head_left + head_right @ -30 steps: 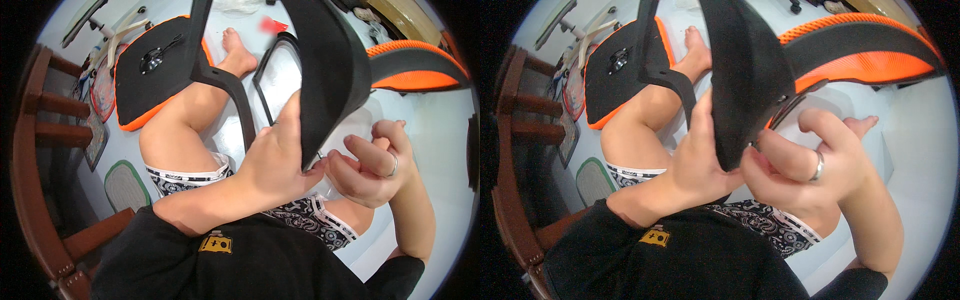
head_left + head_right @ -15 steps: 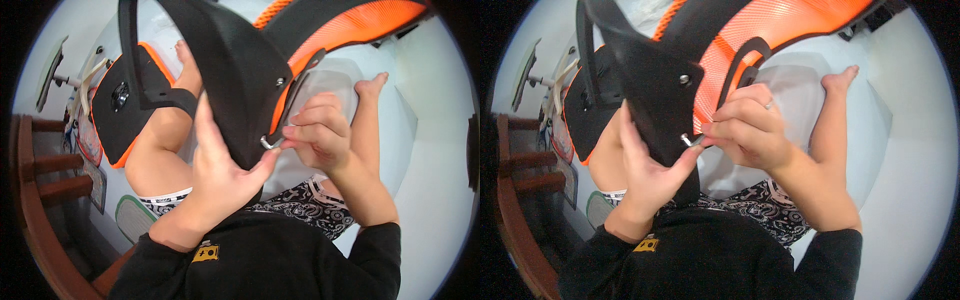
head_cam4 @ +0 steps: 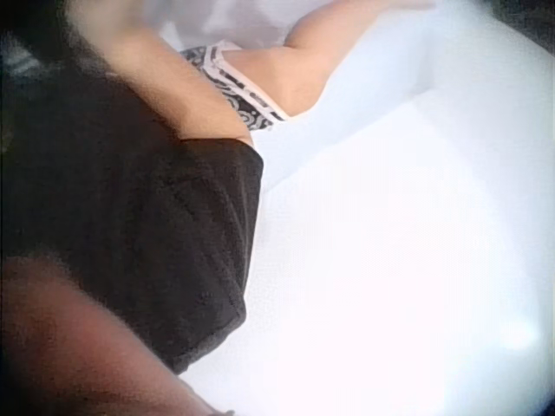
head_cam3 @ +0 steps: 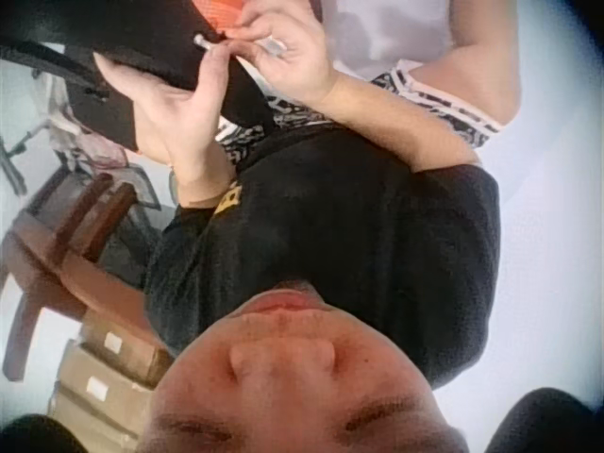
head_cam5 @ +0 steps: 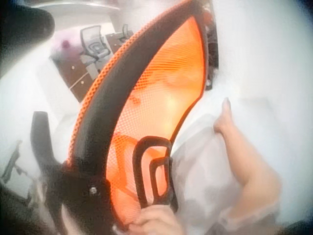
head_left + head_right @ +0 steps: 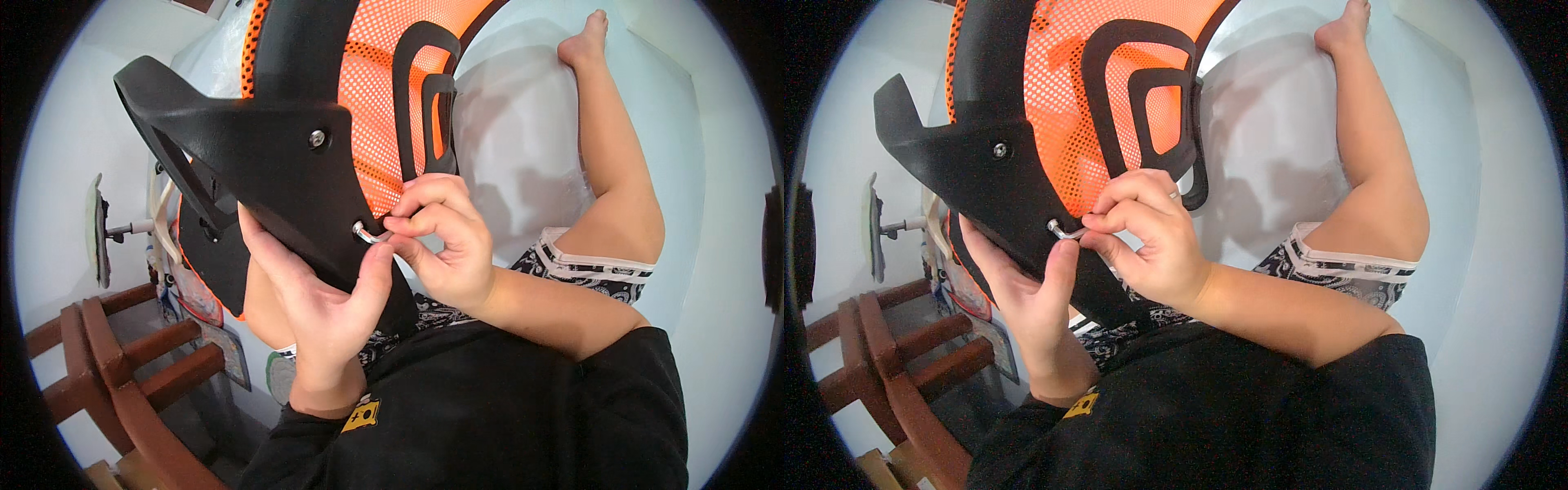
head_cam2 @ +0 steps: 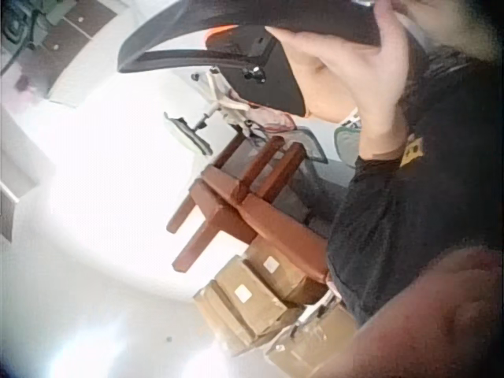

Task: The person assembles an orange and black mesh office chair by attaching the backrest to the seat using a metal hook and screws. They sit on the floor, manipulate the components, and secure the parts together.

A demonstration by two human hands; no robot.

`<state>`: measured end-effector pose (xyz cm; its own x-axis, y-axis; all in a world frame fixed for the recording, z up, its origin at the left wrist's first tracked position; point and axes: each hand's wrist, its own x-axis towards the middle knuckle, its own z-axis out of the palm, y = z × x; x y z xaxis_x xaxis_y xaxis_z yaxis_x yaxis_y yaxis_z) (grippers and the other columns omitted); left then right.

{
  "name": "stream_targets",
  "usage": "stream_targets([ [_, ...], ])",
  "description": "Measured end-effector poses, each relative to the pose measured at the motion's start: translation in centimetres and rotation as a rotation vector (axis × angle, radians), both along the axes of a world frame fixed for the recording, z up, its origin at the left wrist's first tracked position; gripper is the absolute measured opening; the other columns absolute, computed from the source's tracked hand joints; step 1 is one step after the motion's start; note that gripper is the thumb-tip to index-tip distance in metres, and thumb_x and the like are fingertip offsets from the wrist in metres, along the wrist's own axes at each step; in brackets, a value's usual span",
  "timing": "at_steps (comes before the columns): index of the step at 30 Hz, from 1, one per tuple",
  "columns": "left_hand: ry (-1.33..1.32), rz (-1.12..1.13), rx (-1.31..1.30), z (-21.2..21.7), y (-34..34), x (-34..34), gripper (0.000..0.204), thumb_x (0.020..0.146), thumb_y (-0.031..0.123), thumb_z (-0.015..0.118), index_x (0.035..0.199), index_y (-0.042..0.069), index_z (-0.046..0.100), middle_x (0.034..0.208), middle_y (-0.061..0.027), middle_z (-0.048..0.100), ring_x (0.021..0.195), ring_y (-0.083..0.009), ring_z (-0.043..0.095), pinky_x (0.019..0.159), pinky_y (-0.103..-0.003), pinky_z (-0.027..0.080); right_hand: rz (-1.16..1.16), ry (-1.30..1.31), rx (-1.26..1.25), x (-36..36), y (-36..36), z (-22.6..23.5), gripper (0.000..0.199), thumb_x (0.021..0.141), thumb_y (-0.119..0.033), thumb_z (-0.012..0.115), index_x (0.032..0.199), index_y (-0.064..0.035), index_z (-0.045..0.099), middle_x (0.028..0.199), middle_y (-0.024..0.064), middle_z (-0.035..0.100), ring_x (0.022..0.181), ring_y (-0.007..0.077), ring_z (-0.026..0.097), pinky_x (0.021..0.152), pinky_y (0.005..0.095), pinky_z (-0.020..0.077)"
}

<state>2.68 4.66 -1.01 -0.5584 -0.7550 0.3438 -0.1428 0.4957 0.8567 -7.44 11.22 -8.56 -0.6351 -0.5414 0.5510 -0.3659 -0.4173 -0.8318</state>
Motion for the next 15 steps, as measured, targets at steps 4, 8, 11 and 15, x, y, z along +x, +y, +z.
stream_targets([
  [4, 0.055, 0.008, 0.044, 0.0, 0.0, -0.1, 0.082, 0.07, -0.006, 0.056, 0.14, -0.005, 0.014, 0.138, -0.0161, 0.031, 0.125, -0.0244, 0.036, 0.104, -0.034, 0.028, 0.048, 0.037, 0.022, -0.1, 0.1, -0.3, 0.018, 0.064, -0.012, 0.076, 0.074, -0.01, 0.062, 0.086, 0.0006, 0.058, 0.086, 0.0217, 0.053, 0.078, 0.0346, 0.0356],
  [8, 0.122, 0.038, 0.202, 0.4, 0.8, -0.5, 0.079, 0.071, -0.008, 0.053, 0.14, -0.005, 0.014, 0.139, -0.017, 0.03, 0.125, -0.0253, 0.036, 0.104, -0.035, 0.027, 0.144, 0.106, 0.098, -1.2, 0.6, 0.6, 0.016, 0.067, -0.013, 0.074, 0.075, -0.0104, 0.06, 0.086, -0.0009, 0.059, 0.084, 0.0204, 0.055, 0.078, 0.0337, 0.0353],
  [11, 0.1, 0.011, 0.051, -0.4, 0.6, -0.1, 0.079, 0.071, -0.008, 0.052, 0.14, -0.005, 0.014, 0.139, -0.0174, 0.03, 0.126, -0.0253, 0.035, 0.105, -0.035, 0.026, 0.206, 0.221, 0.127, -2.8, 0.6, 0.9, 0.015, 0.07, -0.015, 0.071, 0.078, -0.0119, 0.059, 0.084, -0.0005, 0.059, 0.081, 0.0198, 0.057, 0.075, 0.0335, 0.0373],
  [15, -0.021, -0.022, -0.134, -0.8, -0.6, 0.3, 0.079, 0.071, -0.007, 0.051, 0.141, -0.004, 0.012, 0.14, -0.0176, 0.029, 0.127, -0.0255, 0.033, 0.106, -0.036, 0.025, 0.108, 0.479, 0.118, -4.8, 0.6, 1.7, 0.015, 0.071, -0.016, 0.068, 0.084, -0.0131, 0.06, 0.083, -0.0014, 0.058, 0.078, 0.0193, 0.057, 0.072, 0.0341, 0.038],
])
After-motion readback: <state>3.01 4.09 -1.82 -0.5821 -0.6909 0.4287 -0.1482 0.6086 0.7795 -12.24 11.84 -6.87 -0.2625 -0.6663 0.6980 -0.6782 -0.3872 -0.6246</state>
